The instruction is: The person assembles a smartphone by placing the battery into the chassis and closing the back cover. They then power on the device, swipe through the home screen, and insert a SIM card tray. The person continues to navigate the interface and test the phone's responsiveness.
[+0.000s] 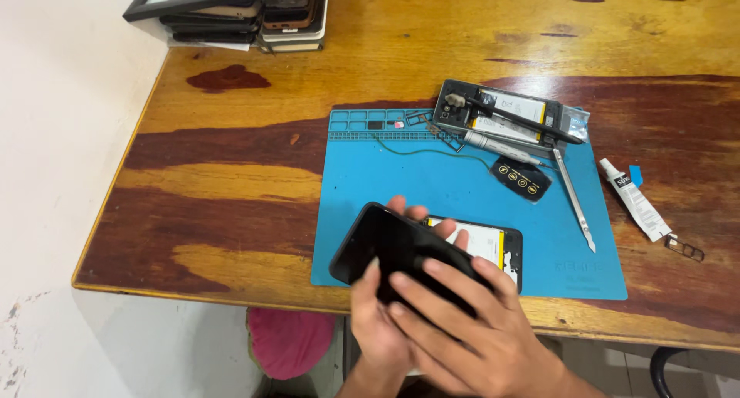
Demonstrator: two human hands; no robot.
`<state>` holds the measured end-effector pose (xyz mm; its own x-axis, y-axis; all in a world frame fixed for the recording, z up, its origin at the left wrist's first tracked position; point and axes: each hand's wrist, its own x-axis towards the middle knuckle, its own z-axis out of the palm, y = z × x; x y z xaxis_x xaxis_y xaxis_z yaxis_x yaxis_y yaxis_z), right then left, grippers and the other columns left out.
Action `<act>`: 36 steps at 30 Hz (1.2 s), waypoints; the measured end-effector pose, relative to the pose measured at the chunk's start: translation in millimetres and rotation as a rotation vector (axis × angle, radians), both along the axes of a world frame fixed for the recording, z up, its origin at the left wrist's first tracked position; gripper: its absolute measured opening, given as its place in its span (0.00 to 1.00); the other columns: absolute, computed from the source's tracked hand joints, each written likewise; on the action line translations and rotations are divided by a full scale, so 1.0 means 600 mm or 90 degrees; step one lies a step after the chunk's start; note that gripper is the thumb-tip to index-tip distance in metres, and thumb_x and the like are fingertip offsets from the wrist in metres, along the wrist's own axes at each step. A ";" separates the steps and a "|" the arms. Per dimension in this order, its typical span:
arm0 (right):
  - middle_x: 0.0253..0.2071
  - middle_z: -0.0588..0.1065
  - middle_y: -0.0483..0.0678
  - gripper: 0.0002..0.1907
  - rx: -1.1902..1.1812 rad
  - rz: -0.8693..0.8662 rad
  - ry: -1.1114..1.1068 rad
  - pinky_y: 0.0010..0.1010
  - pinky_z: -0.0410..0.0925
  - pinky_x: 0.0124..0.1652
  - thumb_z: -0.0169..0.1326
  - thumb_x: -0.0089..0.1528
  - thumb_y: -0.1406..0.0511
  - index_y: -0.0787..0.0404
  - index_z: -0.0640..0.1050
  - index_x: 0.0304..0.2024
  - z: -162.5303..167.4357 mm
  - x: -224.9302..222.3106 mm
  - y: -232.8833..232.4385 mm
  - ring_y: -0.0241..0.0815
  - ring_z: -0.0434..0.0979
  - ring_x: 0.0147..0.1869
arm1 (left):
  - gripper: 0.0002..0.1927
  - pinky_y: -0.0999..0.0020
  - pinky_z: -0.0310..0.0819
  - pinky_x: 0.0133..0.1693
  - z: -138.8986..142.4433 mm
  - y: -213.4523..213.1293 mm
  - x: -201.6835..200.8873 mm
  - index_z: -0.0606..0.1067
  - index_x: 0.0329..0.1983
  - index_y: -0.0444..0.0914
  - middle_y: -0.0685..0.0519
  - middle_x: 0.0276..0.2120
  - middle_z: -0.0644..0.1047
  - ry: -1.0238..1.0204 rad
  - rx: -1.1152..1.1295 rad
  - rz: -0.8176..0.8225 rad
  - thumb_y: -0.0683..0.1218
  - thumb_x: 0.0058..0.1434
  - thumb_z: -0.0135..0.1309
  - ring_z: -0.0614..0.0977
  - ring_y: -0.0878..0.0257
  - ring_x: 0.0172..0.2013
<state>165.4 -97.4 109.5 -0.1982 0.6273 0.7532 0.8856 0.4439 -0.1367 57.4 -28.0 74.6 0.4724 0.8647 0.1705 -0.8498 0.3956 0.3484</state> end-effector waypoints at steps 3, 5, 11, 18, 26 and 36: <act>0.51 0.75 0.56 0.22 0.021 -0.103 0.187 0.45 0.67 0.54 0.66 0.50 0.60 0.58 0.79 0.46 -0.009 -0.013 -0.017 0.49 0.72 0.60 | 0.29 0.39 0.66 0.68 -0.029 0.004 -0.015 0.58 0.72 0.44 0.48 0.59 0.66 -0.088 0.011 -0.037 0.55 0.73 0.51 0.71 0.50 0.60; 0.45 0.76 0.57 0.22 -0.012 -0.103 0.323 0.38 0.72 0.49 0.67 0.50 0.64 0.62 0.77 0.45 -0.014 -0.011 -0.022 0.47 0.78 0.53 | 0.22 0.44 0.74 0.64 -0.049 0.003 -0.022 0.65 0.68 0.47 0.50 0.53 0.67 -0.119 0.050 -0.045 0.53 0.74 0.52 0.73 0.54 0.56; 0.32 0.79 0.52 0.16 -0.102 0.085 0.408 0.30 0.77 0.39 0.63 0.57 0.73 0.66 0.77 0.46 -0.017 0.006 -0.025 0.44 0.84 0.38 | 0.14 0.52 0.82 0.55 -0.085 0.002 -0.021 0.75 0.60 0.44 0.50 0.45 0.69 -0.122 0.106 -0.039 0.50 0.75 0.52 0.76 0.56 0.48; 0.22 0.75 0.45 0.16 -0.216 0.109 0.387 0.30 0.69 0.28 0.65 0.55 0.71 0.63 0.81 0.46 -0.014 0.017 -0.028 0.37 0.77 0.23 | 0.13 0.52 0.82 0.53 -0.086 0.003 -0.028 0.77 0.58 0.42 0.50 0.43 0.70 -0.089 0.144 -0.038 0.51 0.75 0.53 0.77 0.57 0.46; 0.22 0.78 0.46 0.16 -0.263 0.137 0.394 0.31 0.66 0.25 0.66 0.57 0.68 0.60 0.79 0.47 -0.013 0.017 -0.029 0.36 0.78 0.22 | 0.13 0.66 0.75 0.42 -0.086 0.007 -0.037 0.78 0.55 0.39 0.49 0.42 0.72 -0.041 0.171 -0.035 0.51 0.74 0.55 0.75 0.56 0.44; 0.30 0.83 0.50 0.21 -0.293 0.107 0.447 0.28 0.76 0.30 0.66 0.58 0.68 0.62 0.73 0.51 -0.028 0.021 -0.022 0.41 0.86 0.33 | 0.23 0.59 0.74 0.49 -0.058 0.012 -0.038 0.72 0.53 0.34 0.46 0.45 0.71 0.084 0.185 0.006 0.58 0.71 0.56 0.75 0.52 0.49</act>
<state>178.2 -110.4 92.7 0.1014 0.9051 0.4130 0.4555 0.3268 -0.8281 34.9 -21.1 39.7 0.4988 0.7933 0.3492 -0.7929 0.2549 0.5535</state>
